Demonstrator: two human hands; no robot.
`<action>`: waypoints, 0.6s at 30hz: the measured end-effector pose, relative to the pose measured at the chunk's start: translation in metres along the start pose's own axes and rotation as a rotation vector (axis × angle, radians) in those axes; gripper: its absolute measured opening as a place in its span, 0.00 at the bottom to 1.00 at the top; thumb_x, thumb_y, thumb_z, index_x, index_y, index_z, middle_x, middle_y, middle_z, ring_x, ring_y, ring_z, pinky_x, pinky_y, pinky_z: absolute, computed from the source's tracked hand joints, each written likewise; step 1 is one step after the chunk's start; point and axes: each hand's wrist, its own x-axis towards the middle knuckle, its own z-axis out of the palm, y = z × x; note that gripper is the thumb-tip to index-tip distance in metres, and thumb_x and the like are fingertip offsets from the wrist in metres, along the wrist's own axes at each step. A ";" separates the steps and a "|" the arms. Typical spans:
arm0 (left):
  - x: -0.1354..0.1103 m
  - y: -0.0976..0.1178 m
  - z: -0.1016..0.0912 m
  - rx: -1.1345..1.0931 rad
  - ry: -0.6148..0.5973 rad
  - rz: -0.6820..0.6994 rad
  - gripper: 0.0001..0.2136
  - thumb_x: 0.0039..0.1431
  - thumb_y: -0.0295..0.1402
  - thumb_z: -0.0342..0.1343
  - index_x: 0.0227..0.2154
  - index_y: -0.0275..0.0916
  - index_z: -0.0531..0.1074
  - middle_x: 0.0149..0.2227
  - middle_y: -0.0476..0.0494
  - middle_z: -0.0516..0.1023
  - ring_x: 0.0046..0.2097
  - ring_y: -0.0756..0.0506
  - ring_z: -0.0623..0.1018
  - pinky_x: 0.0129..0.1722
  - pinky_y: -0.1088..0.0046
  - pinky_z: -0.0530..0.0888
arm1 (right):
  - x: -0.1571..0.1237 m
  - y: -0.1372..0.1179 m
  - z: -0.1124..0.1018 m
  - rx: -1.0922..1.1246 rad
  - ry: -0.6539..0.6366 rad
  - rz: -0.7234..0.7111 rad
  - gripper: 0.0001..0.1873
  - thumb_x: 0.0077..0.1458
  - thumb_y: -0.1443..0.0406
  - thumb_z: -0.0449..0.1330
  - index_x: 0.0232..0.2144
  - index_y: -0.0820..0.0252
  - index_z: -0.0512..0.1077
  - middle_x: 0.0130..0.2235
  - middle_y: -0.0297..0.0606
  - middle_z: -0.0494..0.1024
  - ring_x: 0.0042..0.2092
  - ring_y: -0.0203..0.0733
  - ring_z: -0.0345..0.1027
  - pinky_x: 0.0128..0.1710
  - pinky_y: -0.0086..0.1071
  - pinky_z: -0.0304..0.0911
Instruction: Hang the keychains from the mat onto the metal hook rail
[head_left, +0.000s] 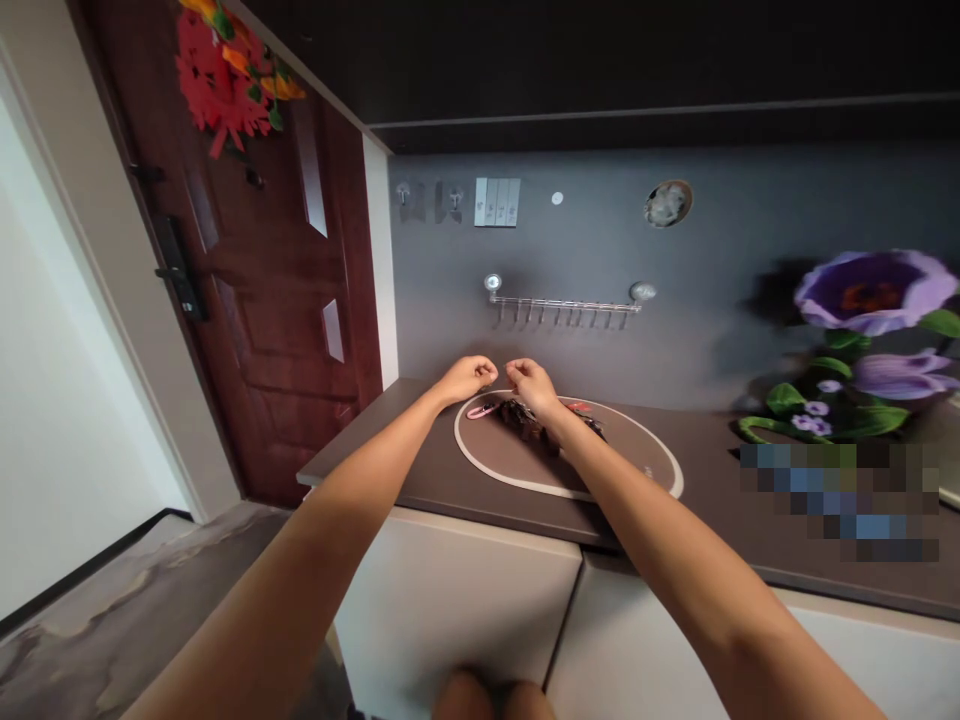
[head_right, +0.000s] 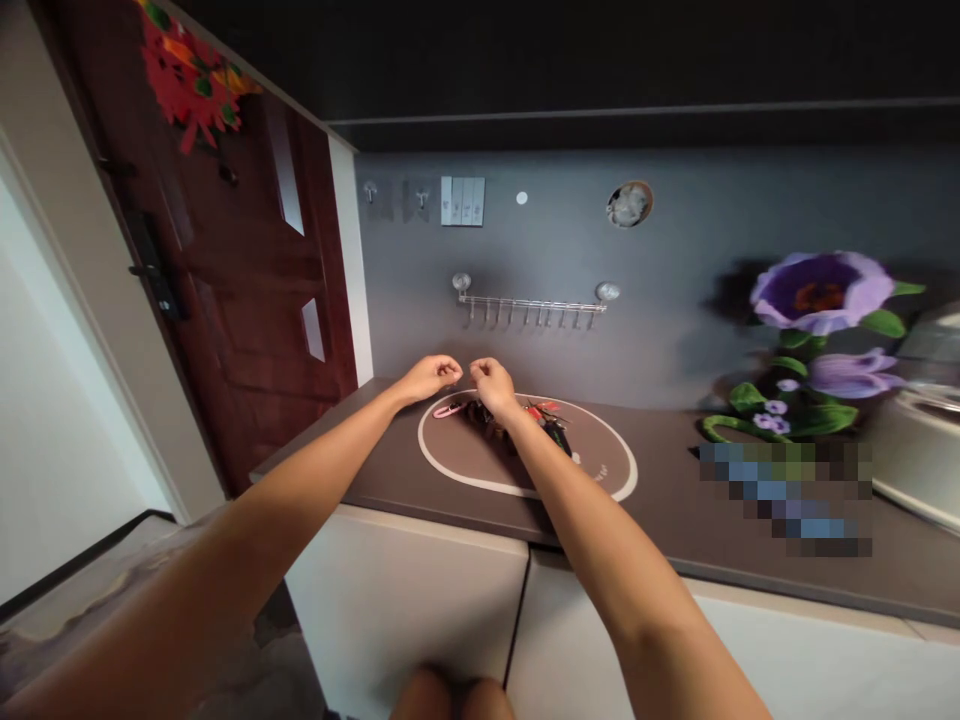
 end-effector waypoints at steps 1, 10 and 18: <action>0.001 -0.004 0.000 0.039 -0.008 0.006 0.07 0.49 0.32 0.52 0.30 0.34 0.70 0.27 0.48 0.72 0.29 0.52 0.69 0.32 0.76 0.65 | 0.002 0.005 0.002 -0.065 0.027 -0.037 0.09 0.50 0.63 0.51 0.33 0.62 0.65 0.29 0.34 0.71 0.30 0.32 0.62 0.33 0.27 0.58; -0.003 -0.036 -0.005 0.116 -0.225 0.064 0.10 0.49 0.29 0.50 0.34 0.34 0.72 0.34 0.44 0.75 0.37 0.49 0.72 0.39 0.74 0.66 | 0.001 0.031 -0.003 -0.607 -0.179 -0.303 0.10 0.50 0.71 0.52 0.35 0.63 0.71 0.37 0.43 0.72 0.38 0.36 0.64 0.41 0.30 0.57; -0.008 -0.039 -0.010 0.141 -0.465 0.090 0.17 0.48 0.24 0.50 0.42 0.38 0.71 0.40 0.44 0.75 0.38 0.50 0.72 0.40 0.77 0.66 | -0.002 0.030 0.001 -0.652 -0.206 -0.251 0.11 0.51 0.71 0.51 0.33 0.62 0.72 0.37 0.42 0.74 0.38 0.37 0.65 0.42 0.29 0.57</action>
